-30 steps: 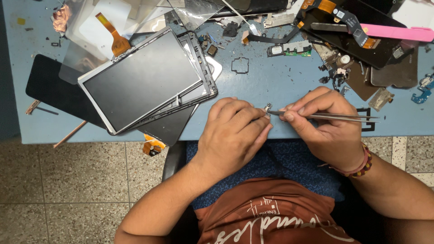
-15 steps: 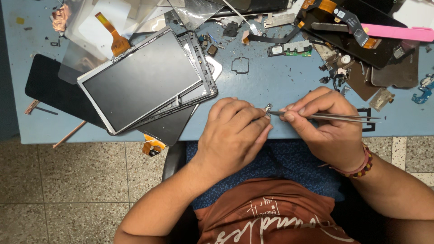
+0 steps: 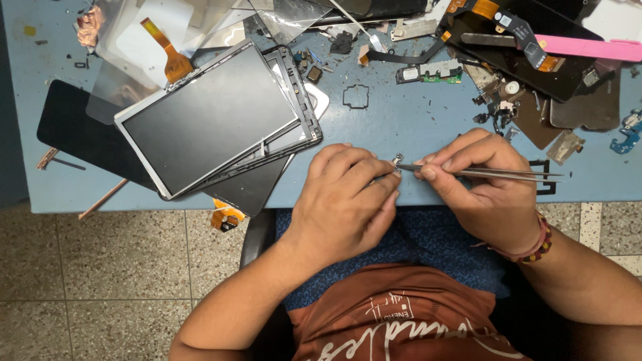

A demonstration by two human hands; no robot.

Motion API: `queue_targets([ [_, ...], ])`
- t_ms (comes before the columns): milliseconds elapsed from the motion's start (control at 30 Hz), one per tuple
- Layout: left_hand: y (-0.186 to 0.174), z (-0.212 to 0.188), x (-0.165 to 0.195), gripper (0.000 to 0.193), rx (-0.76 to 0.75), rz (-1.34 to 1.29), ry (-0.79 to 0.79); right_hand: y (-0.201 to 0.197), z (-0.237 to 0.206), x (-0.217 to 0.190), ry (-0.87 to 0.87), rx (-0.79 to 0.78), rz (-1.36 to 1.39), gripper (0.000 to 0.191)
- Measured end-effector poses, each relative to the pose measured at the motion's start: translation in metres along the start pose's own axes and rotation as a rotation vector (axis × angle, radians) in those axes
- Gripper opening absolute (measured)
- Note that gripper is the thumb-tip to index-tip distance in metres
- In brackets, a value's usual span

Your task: The person uses tweezers to carefully manipulate a small electronic component on a cluttered workbench. They repeatedly adjust and reposition the component while holding it steady with their other hand.

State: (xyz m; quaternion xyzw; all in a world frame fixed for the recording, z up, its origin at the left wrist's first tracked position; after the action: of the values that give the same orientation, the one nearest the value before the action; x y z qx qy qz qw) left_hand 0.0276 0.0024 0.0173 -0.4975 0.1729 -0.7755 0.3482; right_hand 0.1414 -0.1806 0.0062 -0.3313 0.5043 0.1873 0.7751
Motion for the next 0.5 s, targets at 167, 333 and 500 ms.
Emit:
queue_targets([
  [167,0.0,0.0003,0.0001,0.025,-0.016,-0.001,0.001,-0.0005,0.0002,-0.0005,0.0,-0.001,0.021,0.022],
  [333,0.0003,0.0003,-0.0001,0.025,-0.026,0.012,0.001,-0.0005,-0.0001,-0.0007,0.006,0.002,0.012,0.022],
  [500,0.0002,0.0002,-0.0003,0.026,-0.028,0.008,0.002,-0.0005,0.0004,-0.0005,0.014,0.0,0.012,0.022],
])
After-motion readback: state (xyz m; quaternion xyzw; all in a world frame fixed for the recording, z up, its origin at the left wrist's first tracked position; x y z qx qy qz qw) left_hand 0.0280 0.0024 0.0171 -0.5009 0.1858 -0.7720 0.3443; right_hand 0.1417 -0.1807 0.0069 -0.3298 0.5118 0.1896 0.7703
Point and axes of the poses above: each hand's wrist, its own z-axis towards the middle knuckle, its own y-axis out of the palm, x = y × z, the point moved 3 cm from there along z, towards the middle knuckle, and after that the axes turned 3 degrees about -y, right-handed, at the moved point
